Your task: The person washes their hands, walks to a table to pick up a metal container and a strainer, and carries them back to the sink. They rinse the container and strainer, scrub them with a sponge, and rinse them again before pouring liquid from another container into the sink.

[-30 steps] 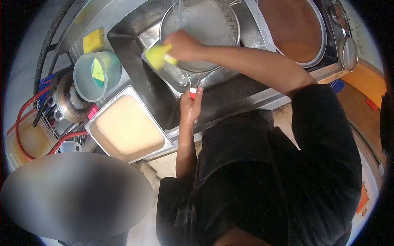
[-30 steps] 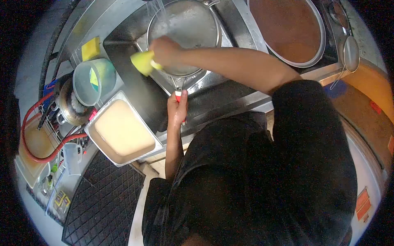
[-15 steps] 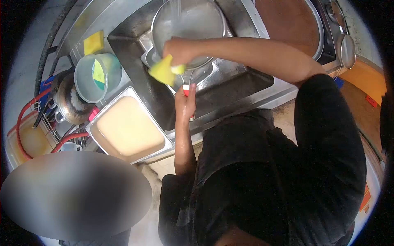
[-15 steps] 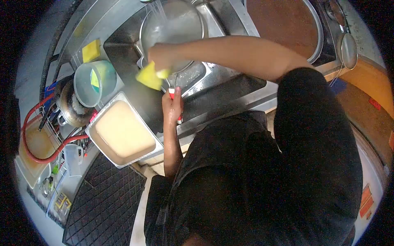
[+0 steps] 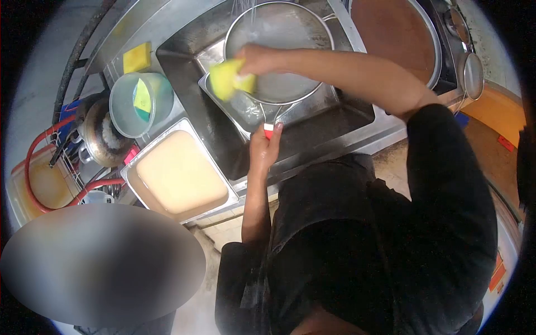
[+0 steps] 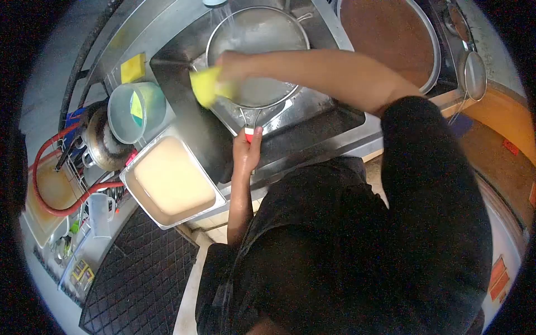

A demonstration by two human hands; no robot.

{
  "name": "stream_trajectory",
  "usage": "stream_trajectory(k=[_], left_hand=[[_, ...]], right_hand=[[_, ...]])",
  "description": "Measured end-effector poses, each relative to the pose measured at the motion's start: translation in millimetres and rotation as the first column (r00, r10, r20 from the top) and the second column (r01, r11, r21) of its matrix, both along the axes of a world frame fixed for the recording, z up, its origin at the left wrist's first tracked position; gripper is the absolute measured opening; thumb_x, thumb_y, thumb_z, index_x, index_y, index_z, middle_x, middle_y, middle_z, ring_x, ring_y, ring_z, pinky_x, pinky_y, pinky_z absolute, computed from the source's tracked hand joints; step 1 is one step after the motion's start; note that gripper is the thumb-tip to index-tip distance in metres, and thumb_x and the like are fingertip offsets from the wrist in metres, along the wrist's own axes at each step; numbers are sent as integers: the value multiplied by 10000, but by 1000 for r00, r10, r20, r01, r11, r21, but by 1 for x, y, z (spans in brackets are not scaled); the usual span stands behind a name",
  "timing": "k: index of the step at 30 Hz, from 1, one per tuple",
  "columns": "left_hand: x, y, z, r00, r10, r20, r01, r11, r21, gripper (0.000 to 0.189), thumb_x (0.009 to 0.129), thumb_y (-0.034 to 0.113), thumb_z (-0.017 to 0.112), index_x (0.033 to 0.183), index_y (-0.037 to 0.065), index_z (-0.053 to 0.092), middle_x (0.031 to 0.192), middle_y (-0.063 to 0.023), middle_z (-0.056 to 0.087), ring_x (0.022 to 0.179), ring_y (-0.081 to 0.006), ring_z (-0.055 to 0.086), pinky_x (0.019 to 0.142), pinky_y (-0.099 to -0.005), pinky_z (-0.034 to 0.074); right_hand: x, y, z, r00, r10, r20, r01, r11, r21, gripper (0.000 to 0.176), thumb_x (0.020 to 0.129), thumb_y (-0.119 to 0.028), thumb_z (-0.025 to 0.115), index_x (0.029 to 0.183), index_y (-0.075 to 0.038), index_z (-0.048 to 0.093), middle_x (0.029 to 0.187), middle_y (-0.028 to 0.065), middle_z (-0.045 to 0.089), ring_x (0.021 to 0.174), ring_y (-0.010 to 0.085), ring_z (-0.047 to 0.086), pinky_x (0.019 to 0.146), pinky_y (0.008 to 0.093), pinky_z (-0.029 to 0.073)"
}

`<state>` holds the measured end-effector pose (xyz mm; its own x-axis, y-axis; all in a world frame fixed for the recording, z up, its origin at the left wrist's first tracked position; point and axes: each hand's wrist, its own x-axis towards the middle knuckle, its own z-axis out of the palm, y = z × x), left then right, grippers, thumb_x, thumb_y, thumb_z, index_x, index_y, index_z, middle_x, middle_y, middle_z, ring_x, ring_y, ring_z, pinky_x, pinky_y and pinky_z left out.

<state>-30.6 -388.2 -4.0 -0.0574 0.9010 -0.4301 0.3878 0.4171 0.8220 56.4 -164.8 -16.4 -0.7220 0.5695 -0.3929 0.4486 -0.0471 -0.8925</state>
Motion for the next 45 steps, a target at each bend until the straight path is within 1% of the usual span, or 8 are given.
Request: stream_trajectory(k=[2, 4, 10, 16, 22, 27, 31, 45], left_hand=[[4, 0, 3, 1000, 28, 7, -28, 999, 28, 352, 900, 341, 608, 868, -10, 592, 632, -121, 583, 590, -181, 521, 607, -335, 445], [1, 5, 4, 997, 75, 7, -75, 995, 67, 350, 900, 339, 608, 865, -8, 590, 631, -124, 586, 587, -183, 524, 607, -336, 447], [-11, -5, -2, 999, 48, 0, -48, 998, 46, 339, 892, 322, 618, 839, -11, 581, 640, -153, 589, 569, -215, 526, 592, -345, 446], [-4, -11, -30, 975, 199, 102, -211, 970, 120, 366, 921, 355, 584, 748, 35, 536, 578, 3, 502, 554, -72, 444, 505, -266, 372], [-3, 17, -41, 833, 330, 445, -281, 944, -174, 402, 976, 410, 440, 765, 68, 449, 518, -4, 432, 372, -122, 426, 349, -276, 353], [5, 70, -33, 764, 370, 529, -301, 929, -215, 266, 980, 297, 458, 881, 51, 481, 574, -20, 477, 422, -127, 462, 396, -281, 382], [16, 113, -15, 509, 501, 700, -389, 859, -332, 121, 943, 138, 508, 952, 24, 468, 698, -49, 527, 545, -135, 529, 474, -280, 438], [59, 203, 38, 873, 267, 409, -169, 951, -261, 385, 766, 153, 505, 972, -164, 577, 955, -314, 624, 928, -355, 646, 731, -405, 510]], right_hand=[[-13, 7, -7, 841, -540, -31, 533, 838, -121, 294, 688, -114, 650, 950, 17, 662, 811, 117, 668, 755, 174, 630, 668, 328, 483], [-15, 1, -9, 875, -482, 49, 478, 875, 73, 302, 696, -111, 634, 965, 23, 652, 838, 132, 667, 797, 178, 634, 691, 324, 485], [14, -6, 32, 871, 479, 112, -476, 878, -52, 297, 683, -119, 620, 932, 42, 642, 801, 143, 653, 762, 204, 617, 682, 353, 468], [-32, 22, 63, 995, -91, 30, 77, 945, 317, 312, 700, -135, 648, 974, 13, 659, 815, 100, 662, 770, 171, 608, 709, 313, 467], [-164, 28, 97, 870, -180, -458, 184, 982, -36, 488, 769, -409, 688, 1041, -6, 648, 1023, 135, 673, 910, 209, 636, 780, 344, 484], [-132, 38, 62, 951, -191, -245, 249, 939, 236, 547, 827, -498, 618, 1097, -22, 640, 1039, 117, 673, 940, 214, 631, 802, 311, 488], [-5, 83, -10, 471, -882, 16, 741, 386, -550, 229, 922, -167, 533, 1023, 25, 606, 989, 136, 656, 822, 202, 648, 686, 311, 548], [39, 135, -22, 917, -400, 6, 399, 913, -82, 277, 921, -189, 566, 1131, -9, 570, 1093, 145, 622, 974, 211, 627, 836, 298, 536]])
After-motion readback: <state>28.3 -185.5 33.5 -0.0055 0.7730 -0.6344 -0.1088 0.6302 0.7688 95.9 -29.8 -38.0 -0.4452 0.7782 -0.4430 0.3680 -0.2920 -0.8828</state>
